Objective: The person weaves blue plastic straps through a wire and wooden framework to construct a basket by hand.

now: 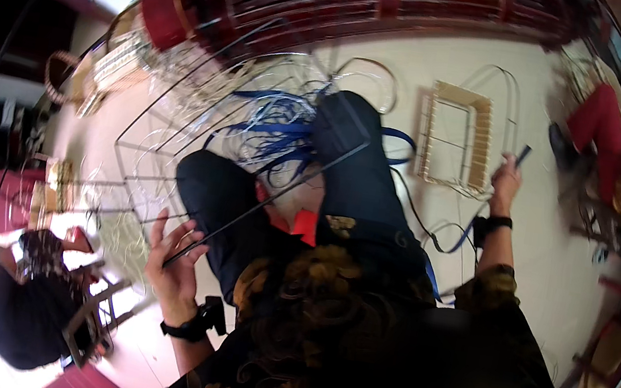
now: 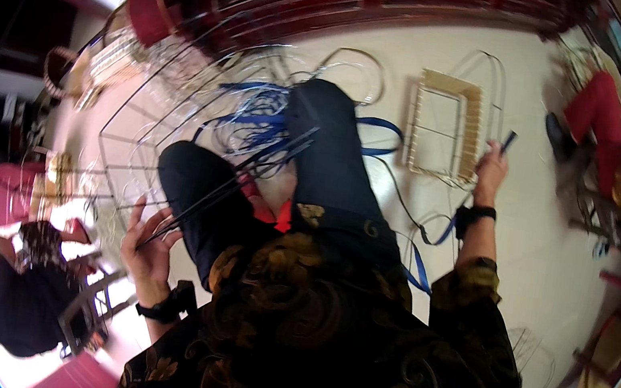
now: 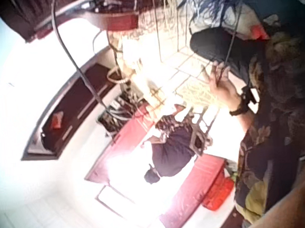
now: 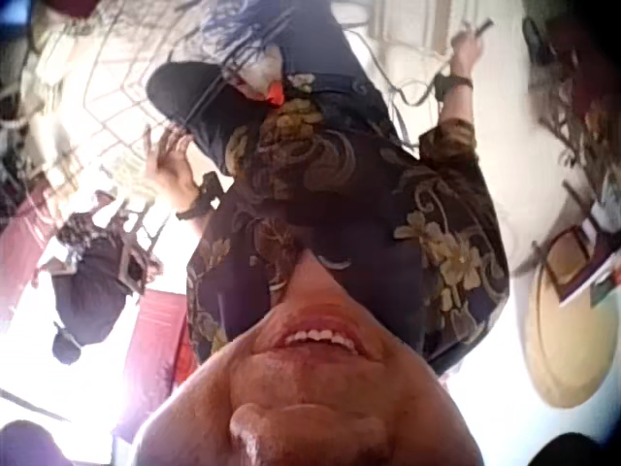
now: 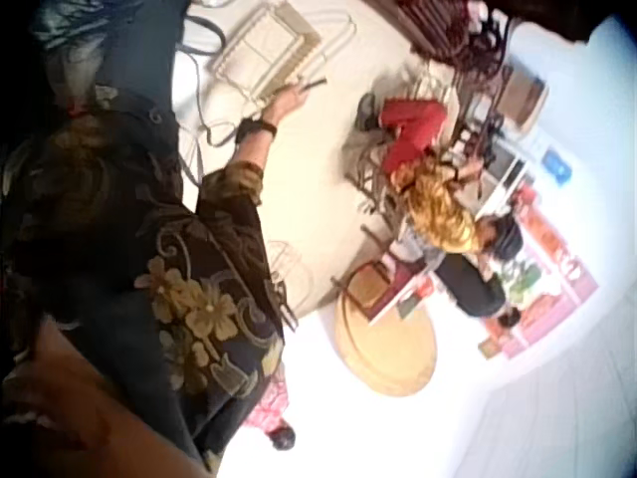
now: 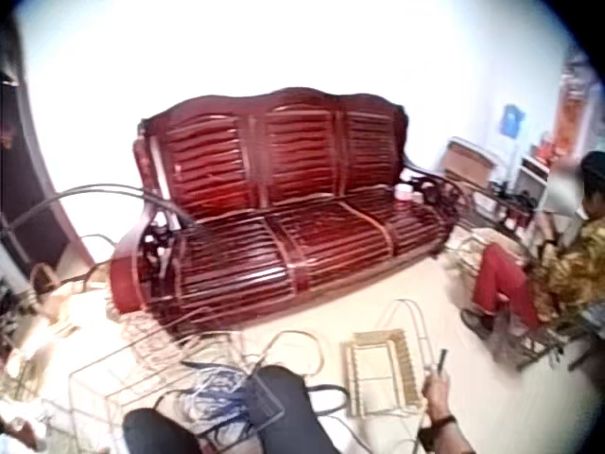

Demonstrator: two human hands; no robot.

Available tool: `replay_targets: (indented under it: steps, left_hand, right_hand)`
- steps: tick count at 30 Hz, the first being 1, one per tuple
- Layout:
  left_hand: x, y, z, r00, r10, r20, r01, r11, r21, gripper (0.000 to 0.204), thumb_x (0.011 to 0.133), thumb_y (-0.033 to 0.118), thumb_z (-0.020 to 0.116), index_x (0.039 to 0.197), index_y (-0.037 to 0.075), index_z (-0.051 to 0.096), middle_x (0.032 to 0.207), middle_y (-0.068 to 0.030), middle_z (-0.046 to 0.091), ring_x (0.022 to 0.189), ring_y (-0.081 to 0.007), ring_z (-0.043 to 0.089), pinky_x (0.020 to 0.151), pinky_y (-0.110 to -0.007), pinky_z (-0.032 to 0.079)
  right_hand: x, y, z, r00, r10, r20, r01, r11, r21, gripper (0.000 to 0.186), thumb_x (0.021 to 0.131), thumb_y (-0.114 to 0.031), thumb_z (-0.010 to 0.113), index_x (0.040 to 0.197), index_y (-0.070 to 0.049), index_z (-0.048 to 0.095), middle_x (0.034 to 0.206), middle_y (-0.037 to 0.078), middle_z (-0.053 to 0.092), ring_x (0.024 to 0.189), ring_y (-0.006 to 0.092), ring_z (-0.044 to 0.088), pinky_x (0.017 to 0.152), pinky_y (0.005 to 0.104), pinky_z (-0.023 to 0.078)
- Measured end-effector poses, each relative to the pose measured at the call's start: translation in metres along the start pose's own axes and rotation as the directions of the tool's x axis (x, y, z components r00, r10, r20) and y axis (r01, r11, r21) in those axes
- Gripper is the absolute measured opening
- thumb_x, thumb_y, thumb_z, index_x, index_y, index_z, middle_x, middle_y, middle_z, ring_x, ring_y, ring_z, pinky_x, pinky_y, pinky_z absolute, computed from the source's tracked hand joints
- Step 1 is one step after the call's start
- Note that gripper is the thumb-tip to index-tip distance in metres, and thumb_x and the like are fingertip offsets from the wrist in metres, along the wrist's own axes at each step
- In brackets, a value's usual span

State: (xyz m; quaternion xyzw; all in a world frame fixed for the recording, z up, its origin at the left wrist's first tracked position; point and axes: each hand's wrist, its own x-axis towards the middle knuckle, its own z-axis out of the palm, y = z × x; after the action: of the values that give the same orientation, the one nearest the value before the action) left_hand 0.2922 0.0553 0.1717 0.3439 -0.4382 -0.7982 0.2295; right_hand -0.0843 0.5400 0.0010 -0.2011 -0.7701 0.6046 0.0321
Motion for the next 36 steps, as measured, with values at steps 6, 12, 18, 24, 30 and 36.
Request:
replay_targets:
  steps: [6, 12, 18, 24, 30, 36]
  left_hand:
    - [0.002, 0.002, 0.014, 1.0, -0.022, -0.013, 0.022, 0.999, 0.028, 0.06, 0.084, 0.023, 0.052, 0.139, 0.002, 0.036, 0.111, -0.0246, 0.059, 0.092, -0.0313, 0.062, 0.074, -0.039, 0.056]
    - [-0.002, 0.0, 0.013, 1.0, -0.011, -0.026, 0.011, 1.0, 0.018, 0.06, 0.085, 0.023, 0.051, 0.139, 0.002, 0.036, 0.11, -0.0272, 0.059, 0.093, -0.0327, 0.063, 0.075, -0.042, 0.057]
    - [-0.002, 0.001, 0.015, 0.999, -0.022, -0.027, 0.023, 0.999, 0.04, 0.06, 0.086, 0.025, 0.053, 0.139, 0.003, 0.037, 0.109, -0.0271, 0.059, 0.093, -0.0328, 0.063, 0.075, -0.042, 0.057]
    - [-0.002, 0.002, 0.016, 1.0, -0.019, -0.02, 0.02, 0.999, 0.03, 0.058, 0.087, 0.024, 0.052, 0.139, 0.003, 0.038, 0.11, -0.0278, 0.059, 0.094, -0.0328, 0.063, 0.075, -0.043, 0.057]
    - [-0.002, 0.001, 0.014, 1.0, -0.017, -0.012, 0.017, 1.0, 0.026, 0.058, 0.087, 0.024, 0.052, 0.139, 0.003, 0.038, 0.11, -0.0277, 0.059, 0.094, -0.0327, 0.063, 0.076, -0.043, 0.057]
    - [-0.003, 0.001, 0.015, 1.0, -0.015, -0.015, 0.015, 1.0, 0.024, 0.058, 0.087, 0.024, 0.052, 0.139, 0.003, 0.037, 0.111, -0.0277, 0.059, 0.095, -0.0328, 0.063, 0.076, -0.043, 0.056]
  right_hand:
    - [-0.003, 0.008, -0.007, 0.999, -0.047, 0.01, 0.045, 0.99, 0.136, 0.028, 0.098, -0.034, 0.049, 0.096, -0.009, 0.063, 0.054, -0.005, 0.039, 0.046, 0.0062, 0.037, 0.042, 0.0238, 0.03]
    - [-0.007, 0.006, -0.005, 0.999, -0.031, 0.012, 0.029, 0.989, 0.144, 0.027, 0.098, -0.033, 0.049, 0.096, -0.009, 0.062, 0.053, -0.005, 0.039, 0.045, 0.0066, 0.038, 0.041, 0.0232, 0.03]
    - [-0.009, 0.0, -0.005, 0.999, 0.002, 0.038, -0.005, 0.995, 0.1, 0.029, 0.098, -0.035, 0.048, 0.098, -0.009, 0.061, 0.055, -0.005, 0.041, 0.049, 0.0067, 0.042, 0.045, 0.0226, 0.032]
    - [-0.004, 0.005, -0.009, 0.997, 0.023, 0.069, -0.033, 0.99, 0.134, 0.031, 0.098, -0.037, 0.048, 0.1, -0.009, 0.06, 0.056, -0.004, 0.041, 0.05, 0.0075, 0.044, 0.046, 0.0231, 0.034]
    - [-0.009, -0.002, -0.006, 0.996, 0.061, 0.068, -0.074, 0.976, 0.204, 0.028, 0.098, -0.035, 0.05, 0.095, -0.01, 0.062, 0.055, -0.004, 0.042, 0.048, 0.0075, 0.046, 0.044, 0.0234, 0.036]
    - [-0.01, -0.004, -0.011, 0.986, 0.061, 0.157, -0.092, 0.977, 0.193, 0.029, 0.099, -0.037, 0.047, 0.101, -0.01, 0.059, 0.055, -0.002, 0.047, 0.045, 0.0084, 0.048, 0.041, 0.0219, 0.034]
